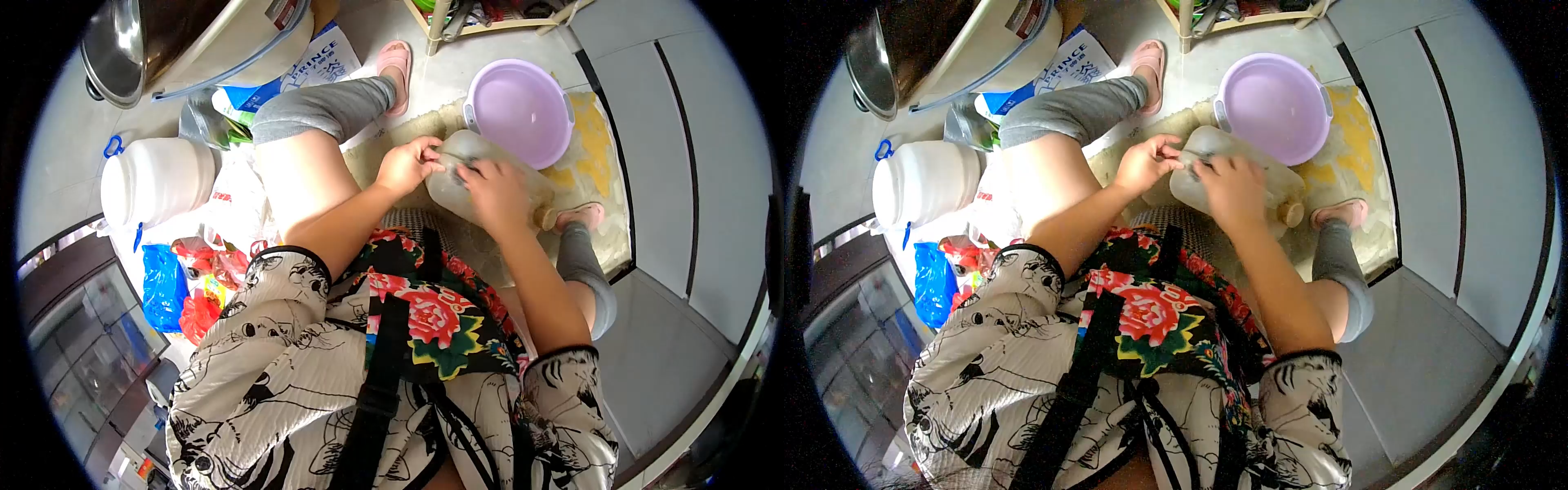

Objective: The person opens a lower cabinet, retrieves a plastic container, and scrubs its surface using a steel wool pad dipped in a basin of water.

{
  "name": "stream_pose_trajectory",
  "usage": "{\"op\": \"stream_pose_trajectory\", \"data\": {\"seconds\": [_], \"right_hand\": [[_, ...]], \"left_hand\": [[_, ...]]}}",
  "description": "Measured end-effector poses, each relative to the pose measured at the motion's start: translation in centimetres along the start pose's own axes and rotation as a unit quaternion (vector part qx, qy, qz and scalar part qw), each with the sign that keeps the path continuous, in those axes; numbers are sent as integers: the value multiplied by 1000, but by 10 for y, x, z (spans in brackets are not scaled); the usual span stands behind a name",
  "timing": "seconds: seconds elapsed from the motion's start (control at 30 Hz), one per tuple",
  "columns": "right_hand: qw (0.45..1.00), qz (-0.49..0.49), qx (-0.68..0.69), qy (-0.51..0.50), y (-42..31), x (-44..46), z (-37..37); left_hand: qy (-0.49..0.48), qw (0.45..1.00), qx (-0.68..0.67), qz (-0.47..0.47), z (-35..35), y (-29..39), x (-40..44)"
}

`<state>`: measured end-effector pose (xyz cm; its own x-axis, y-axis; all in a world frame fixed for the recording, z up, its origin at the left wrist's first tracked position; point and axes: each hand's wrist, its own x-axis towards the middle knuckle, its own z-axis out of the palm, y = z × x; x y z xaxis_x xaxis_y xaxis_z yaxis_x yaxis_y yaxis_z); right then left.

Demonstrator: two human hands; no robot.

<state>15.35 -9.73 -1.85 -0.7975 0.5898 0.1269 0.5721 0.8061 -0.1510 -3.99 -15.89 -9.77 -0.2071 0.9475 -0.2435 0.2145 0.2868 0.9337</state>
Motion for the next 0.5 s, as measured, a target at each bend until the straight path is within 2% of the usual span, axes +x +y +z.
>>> {"op": "stream_pose_trajectory", "data": {"seconds": [0.13,0.27,0.37,0.5], "right_hand": [[999,10,-38,17,18,-25,-23],[1000,19,-15,5,-5,18,5],[999,-23,-36,2,-21,38,19],[999,-41,2,7,0,9,-1]], "left_hand": [[-19,1000,20,-10,-2,11,0],[6,1000,-10,-29,0,-3,8],[25,1000,-3,0,3,-17,8],[25,998,-49,-9,6,-21,2]]}}
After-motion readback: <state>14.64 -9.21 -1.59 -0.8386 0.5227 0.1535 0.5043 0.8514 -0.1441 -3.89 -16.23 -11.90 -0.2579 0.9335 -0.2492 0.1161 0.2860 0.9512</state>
